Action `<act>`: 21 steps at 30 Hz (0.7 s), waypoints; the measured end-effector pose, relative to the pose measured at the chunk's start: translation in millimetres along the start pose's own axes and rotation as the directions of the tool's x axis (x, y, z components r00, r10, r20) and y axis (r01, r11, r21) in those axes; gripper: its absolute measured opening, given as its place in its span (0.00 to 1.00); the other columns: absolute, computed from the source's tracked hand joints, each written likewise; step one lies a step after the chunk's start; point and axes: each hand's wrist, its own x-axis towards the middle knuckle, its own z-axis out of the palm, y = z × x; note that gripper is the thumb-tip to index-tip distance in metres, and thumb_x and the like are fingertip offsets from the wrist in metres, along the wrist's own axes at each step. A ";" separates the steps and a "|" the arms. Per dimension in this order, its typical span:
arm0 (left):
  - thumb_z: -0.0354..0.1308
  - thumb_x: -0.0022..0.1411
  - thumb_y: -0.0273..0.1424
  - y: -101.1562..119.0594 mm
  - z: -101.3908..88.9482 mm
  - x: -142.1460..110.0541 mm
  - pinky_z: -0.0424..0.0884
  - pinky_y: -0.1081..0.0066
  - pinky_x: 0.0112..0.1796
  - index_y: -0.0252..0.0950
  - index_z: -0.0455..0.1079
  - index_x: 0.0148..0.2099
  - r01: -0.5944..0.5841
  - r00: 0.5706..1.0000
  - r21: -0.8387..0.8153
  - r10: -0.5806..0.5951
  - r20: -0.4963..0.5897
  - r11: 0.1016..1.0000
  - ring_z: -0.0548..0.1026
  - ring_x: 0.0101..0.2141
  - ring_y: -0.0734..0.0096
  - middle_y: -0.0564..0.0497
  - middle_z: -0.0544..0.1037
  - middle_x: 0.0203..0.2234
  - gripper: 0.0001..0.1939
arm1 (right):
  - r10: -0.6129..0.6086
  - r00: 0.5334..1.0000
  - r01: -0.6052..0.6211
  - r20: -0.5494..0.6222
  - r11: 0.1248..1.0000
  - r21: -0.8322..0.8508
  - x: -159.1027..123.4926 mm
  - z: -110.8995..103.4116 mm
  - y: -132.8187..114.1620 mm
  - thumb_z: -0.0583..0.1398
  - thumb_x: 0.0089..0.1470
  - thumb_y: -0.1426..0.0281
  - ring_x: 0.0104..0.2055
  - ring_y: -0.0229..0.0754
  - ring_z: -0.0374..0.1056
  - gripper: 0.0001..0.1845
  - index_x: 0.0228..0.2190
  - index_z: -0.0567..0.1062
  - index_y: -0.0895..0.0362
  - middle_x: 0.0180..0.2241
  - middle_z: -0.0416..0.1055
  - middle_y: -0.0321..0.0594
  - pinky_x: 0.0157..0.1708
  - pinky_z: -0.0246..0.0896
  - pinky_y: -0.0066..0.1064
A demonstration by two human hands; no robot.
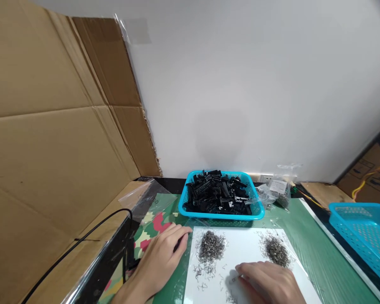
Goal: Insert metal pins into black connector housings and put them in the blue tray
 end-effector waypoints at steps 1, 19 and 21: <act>0.44 0.78 0.39 0.5 -0.1 -0.2 0.67 0.53 0.63 0.44 0.78 0.57 -0.003 1.000 0.004 0.003 0.001 1.000 0.80 0.49 0.60 0.50 0.83 0.46 0.21 | -0.004 1.000 0.004 0.000 1.000 0.007 0.7 -1.5 -0.5 0.58 0.68 0.73 0.27 0.40 0.78 0.08 0.43 0.77 0.53 0.30 0.81 0.37 0.25 0.66 0.29; 0.45 0.77 0.43 -2.2 1.8 0.1 0.75 0.57 0.52 0.42 0.76 0.61 0.048 0.999 0.060 -0.047 -0.028 0.997 0.81 0.47 0.53 0.46 0.84 0.41 0.23 | -0.076 0.994 0.083 0.072 0.991 -0.106 6.4 -5.5 -2.7 0.49 0.70 0.77 0.31 0.42 0.72 0.14 0.46 0.72 0.54 0.35 0.75 0.42 0.28 0.62 0.30; 0.44 0.78 0.44 -1.9 1.5 0.3 0.74 0.57 0.51 0.41 0.73 0.64 0.063 0.998 0.053 -0.062 -0.015 0.997 0.80 0.45 0.54 0.48 0.82 0.35 0.24 | -0.096 0.993 0.105 0.071 0.985 -0.136 5.7 -3.4 -1.7 0.49 0.70 0.77 0.31 0.43 0.72 0.13 0.45 0.72 0.54 0.35 0.76 0.42 0.28 0.61 0.30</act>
